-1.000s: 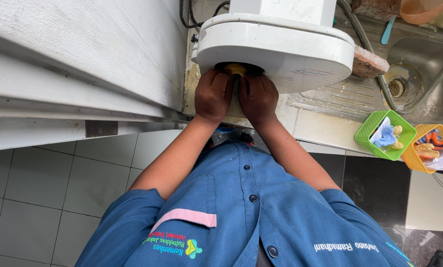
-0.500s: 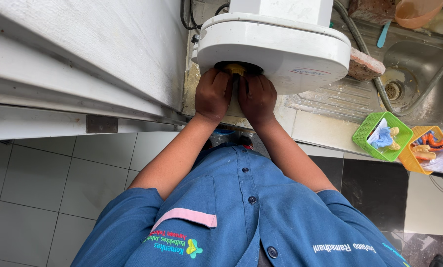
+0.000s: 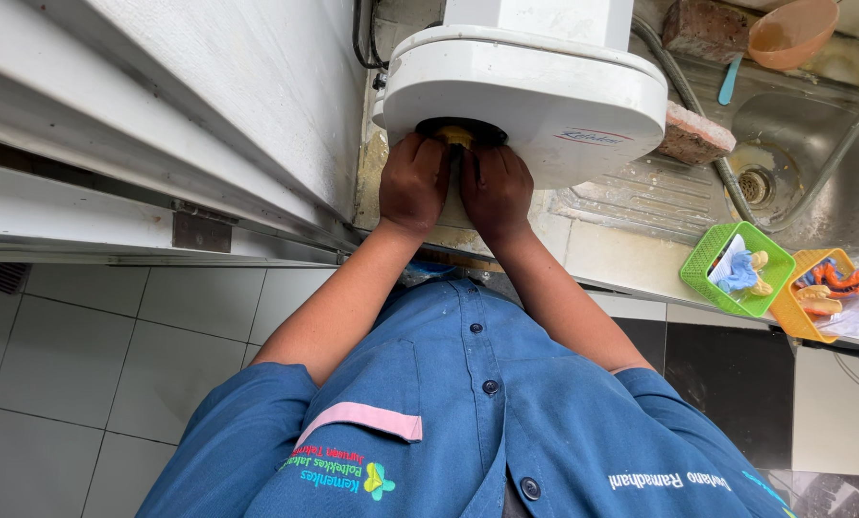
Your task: The person plugs in a white grinding machine, then repeatedly places small yellow and orange prosthetic pieces into the machine's opening to grind them. After each piece, the person removes it and places it into a green basket. The person briefly walks to a nearby table to retrieve another piece before returning to continue grinding.
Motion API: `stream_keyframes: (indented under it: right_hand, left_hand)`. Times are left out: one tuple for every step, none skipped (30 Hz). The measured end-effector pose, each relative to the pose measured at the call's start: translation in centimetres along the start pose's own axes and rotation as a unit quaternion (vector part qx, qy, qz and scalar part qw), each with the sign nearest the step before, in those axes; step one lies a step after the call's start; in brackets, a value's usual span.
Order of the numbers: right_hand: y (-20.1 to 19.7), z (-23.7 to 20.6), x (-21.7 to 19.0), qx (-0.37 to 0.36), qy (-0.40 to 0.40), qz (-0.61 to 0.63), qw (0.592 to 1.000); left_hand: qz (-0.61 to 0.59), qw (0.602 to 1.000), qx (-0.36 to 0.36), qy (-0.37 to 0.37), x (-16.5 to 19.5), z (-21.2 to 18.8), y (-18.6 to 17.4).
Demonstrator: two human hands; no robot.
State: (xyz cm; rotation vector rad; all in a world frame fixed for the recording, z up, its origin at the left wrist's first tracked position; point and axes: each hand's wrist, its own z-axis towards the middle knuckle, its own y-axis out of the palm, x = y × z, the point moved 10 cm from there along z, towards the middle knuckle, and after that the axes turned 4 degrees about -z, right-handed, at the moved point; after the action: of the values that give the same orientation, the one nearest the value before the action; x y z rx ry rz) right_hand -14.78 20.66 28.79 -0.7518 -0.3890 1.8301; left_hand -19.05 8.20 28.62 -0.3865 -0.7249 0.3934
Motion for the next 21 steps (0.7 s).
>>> stream_keyframes:
  right_hand:
    - [0.0,0.0,0.0,0.001,-0.001,-0.001,1.000]
    - [0.0,0.0,0.0,0.002,-0.002,-0.003,1.000]
    - [-0.1,-0.1,0.0,0.003,-0.002,-0.001,1.000]
    - [-0.1,-0.1,0.0,0.005,-0.002,0.001,1.000]
    - [-0.1,-0.1,0.1,0.008,-0.002,0.002,1.000]
    - [-0.1,-0.1,0.1,0.008,-0.003,0.001,1.000]
    - [-0.1,-0.2,0.1,0.007,-0.002,-0.001,1.000]
    - [-0.1,-0.2,0.2,0.006,-0.003,-0.003,1.000]
    - [-0.1,-0.3,0.1,0.005,-0.004,-0.003,1.000]
    - [0.0,-0.4,0.1,0.005,-0.005,-0.004,1.000]
    - [0.0,-0.4,0.1,0.004,-0.006,-0.004,1.000]
    - [0.0,-0.5,0.0,0.007,-0.006,-0.003,1.000]
    - [-0.1,-0.5,-0.1,0.009,-0.006,-0.001,1.000]
    - [-0.1,-0.4,-0.2,0.013,-0.006,0.001,1.000]
    - [-0.2,-0.3,-0.4,0.013,-0.003,0.000,1.000]
    - [-0.4,-0.2,-0.5,0.012,-0.001,-0.001,1.000]
    - [-0.7,0.0,-0.8,0.011,0.002,-0.002,1.000]
    - [-1.4,0.2,-1.2,0.025,-0.007,0.011,1.000]
    - [-2.3,0.4,-1.7,0.037,-0.016,0.023,0.999]
    - [-3.2,0.5,-2.2,0.051,-0.023,0.035,0.998]
    - [-4.3,0.7,-2.8,0.064,-0.031,0.044,0.996]
  left_hand:
    - [0.003,1.000,0.001,0.000,0.0,0.0,0.0]
    - [0.003,1.000,0.001,0.001,0.0,-0.1,0.0]
    - [0.002,1.000,0.002,0.003,0.1,-0.1,0.0]
    - [0.003,1.000,0.003,0.005,0.1,-0.1,0.0]
    - [0.004,1.000,0.004,0.005,0.1,-0.1,0.1]
    - [0.005,1.000,0.005,0.004,0.1,-0.1,0.1]
    - [0.007,1.000,0.005,0.003,0.1,-0.1,0.1]
    - [0.006,1.000,0.005,0.003,0.2,-0.1,0.1]
    - [0.006,1.000,0.004,0.003,0.2,-0.2,0.1]
    - [0.006,1.000,0.004,0.004,0.1,-0.2,0.1]
    - [0.005,1.000,0.003,0.006,0.1,-0.2,0.1]
    - [0.004,1.000,0.003,0.007,0.1,-0.3,0.1]
    - [0.003,1.000,0.003,0.008,0.1,-0.3,0.1]
    - [0.004,1.000,0.006,0.010,0.1,-0.3,-0.1]
    - [0.006,1.000,0.009,0.013,0.2,-0.3,-0.2]
    - [0.007,1.000,0.011,0.017,0.3,-0.3,-0.4]
    - [-0.005,1.000,0.017,0.018,0.4,-0.2,-0.7]
    - [-0.017,0.999,0.022,0.018,0.5,-0.2,-1.1]
    - [-0.030,0.999,0.026,0.018,0.8,-0.2,-1.5]
    - [-0.035,0.998,0.035,0.025,1.3,-0.3,-2.1]
    - [-0.040,0.998,0.045,0.033,1.9,-0.5,-2.7]
